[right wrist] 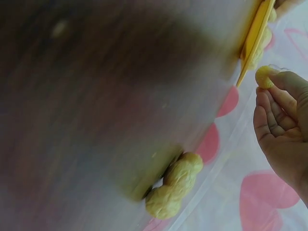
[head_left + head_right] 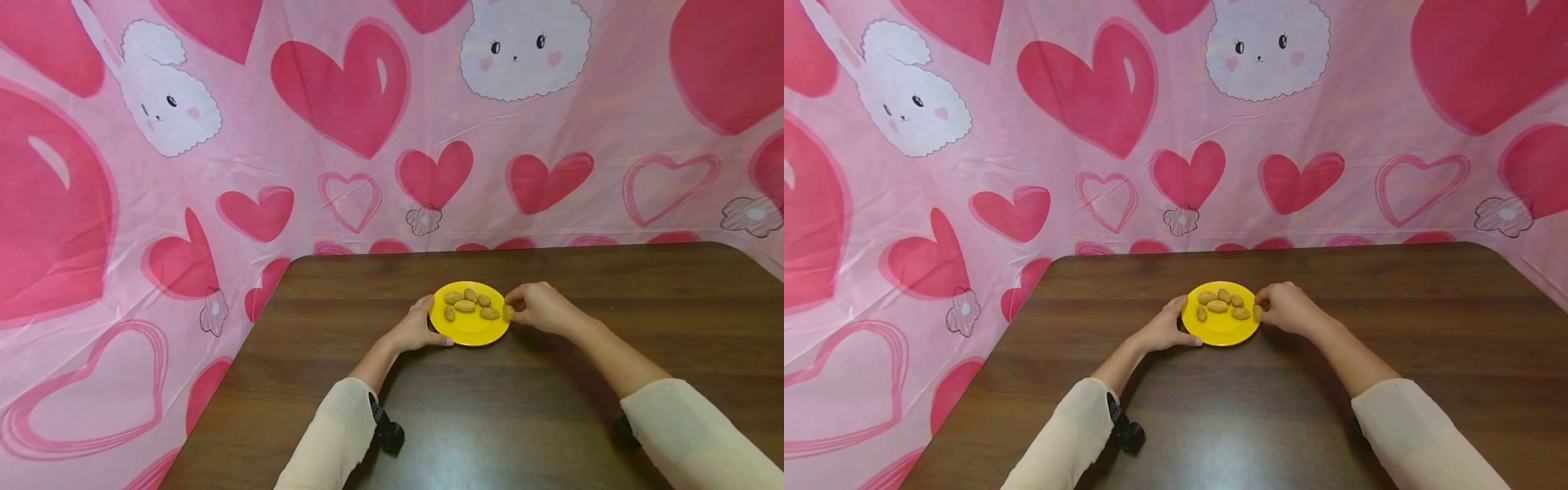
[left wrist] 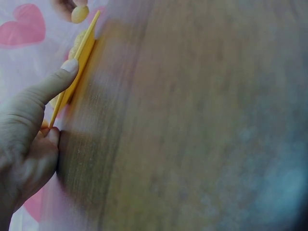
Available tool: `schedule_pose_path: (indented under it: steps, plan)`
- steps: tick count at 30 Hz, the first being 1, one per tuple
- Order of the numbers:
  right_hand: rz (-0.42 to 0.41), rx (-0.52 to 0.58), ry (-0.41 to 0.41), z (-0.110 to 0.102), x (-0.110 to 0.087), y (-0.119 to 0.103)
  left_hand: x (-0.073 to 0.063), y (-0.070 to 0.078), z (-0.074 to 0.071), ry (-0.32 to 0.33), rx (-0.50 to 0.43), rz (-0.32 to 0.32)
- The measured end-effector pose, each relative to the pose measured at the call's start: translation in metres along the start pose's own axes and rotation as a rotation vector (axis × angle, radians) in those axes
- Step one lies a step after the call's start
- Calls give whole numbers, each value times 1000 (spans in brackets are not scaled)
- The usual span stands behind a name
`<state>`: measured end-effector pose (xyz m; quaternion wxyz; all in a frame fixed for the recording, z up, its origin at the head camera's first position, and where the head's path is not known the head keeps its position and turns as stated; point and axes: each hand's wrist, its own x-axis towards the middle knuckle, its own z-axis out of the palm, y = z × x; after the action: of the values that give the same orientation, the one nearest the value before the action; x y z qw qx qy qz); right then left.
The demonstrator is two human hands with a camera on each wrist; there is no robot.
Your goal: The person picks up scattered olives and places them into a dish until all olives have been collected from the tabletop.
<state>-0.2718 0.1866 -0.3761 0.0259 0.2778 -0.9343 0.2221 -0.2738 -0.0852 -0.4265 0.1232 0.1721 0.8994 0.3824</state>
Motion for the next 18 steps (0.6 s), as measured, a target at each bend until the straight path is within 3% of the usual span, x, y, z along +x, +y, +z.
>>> schedule_pose_path:
  steps: [18]
  plan:
    - [-15, 53, -71, 17, 25, -31, 0, 0, 0, 0, 0, -9]
